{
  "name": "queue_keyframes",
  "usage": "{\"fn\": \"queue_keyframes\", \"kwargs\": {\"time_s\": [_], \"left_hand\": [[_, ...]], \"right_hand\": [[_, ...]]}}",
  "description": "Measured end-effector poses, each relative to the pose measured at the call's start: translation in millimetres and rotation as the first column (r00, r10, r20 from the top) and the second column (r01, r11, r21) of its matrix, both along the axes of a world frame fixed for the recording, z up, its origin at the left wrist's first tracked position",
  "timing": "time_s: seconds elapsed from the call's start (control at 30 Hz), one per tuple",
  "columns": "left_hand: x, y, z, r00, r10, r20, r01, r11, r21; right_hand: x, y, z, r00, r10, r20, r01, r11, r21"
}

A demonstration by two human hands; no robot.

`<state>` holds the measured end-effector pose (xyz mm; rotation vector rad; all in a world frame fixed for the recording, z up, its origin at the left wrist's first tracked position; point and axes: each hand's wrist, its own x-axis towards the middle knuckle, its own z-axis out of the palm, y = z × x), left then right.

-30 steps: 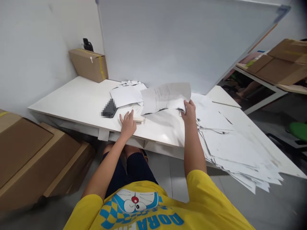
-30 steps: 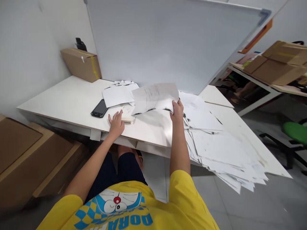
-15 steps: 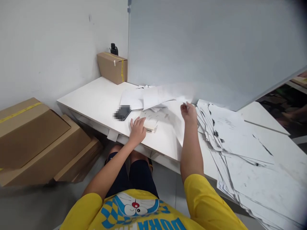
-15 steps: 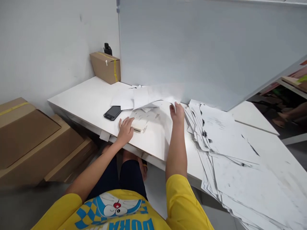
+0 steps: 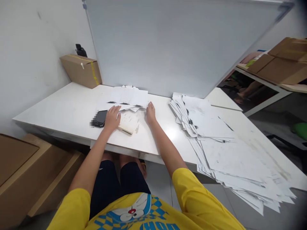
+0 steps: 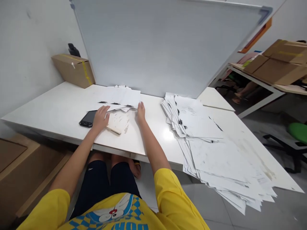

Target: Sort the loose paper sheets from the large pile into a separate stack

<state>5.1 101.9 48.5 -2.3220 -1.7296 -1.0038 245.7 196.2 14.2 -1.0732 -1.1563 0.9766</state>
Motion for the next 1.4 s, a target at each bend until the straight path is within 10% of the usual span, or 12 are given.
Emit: {"fn": "queue_keyframes", "kwargs": {"time_s": [0.3, 0.63, 1.0, 1.2, 1.33, 1.4], "left_hand": [[-15, 91, 11.5, 0.934, -0.122, -0.336, 0.051, 0.976, -0.212], [-5, 90, 9.1, 0.938, -0.25, -0.24, 0.248, 0.968, -0.038], [0, 95, 11.6, 0.954, -0.12, -0.276, 0.139, 0.989, 0.051], [4, 69, 18.1, 0.969, -0.23, -0.093, 0.239, 0.966, 0.1], [0, 13, 15.9, 0.926, -0.349, 0.142, 0.336, 0.936, 0.105], [2, -12, 14.4, 0.884, -0.463, 0.065, 0.465, 0.885, -0.019]], "right_hand": [[-13, 6, -0.7, 0.93, -0.111, 0.35, 0.121, 0.993, -0.004], [-13, 14, 6.0, 0.913, -0.147, 0.382, 0.169, 0.985, -0.025], [-11, -5, 39.1, 0.877, -0.21, 0.433, 0.231, 0.973, 0.003], [39, -113, 80.3, 0.823, -0.401, 0.402, 0.306, 0.91, 0.281], [122, -229, 66.9, 0.472, -0.644, 0.602, 0.624, 0.727, 0.287], [170, -273, 49.6, 0.264, -0.555, 0.789, 0.799, 0.584, 0.144]]}}
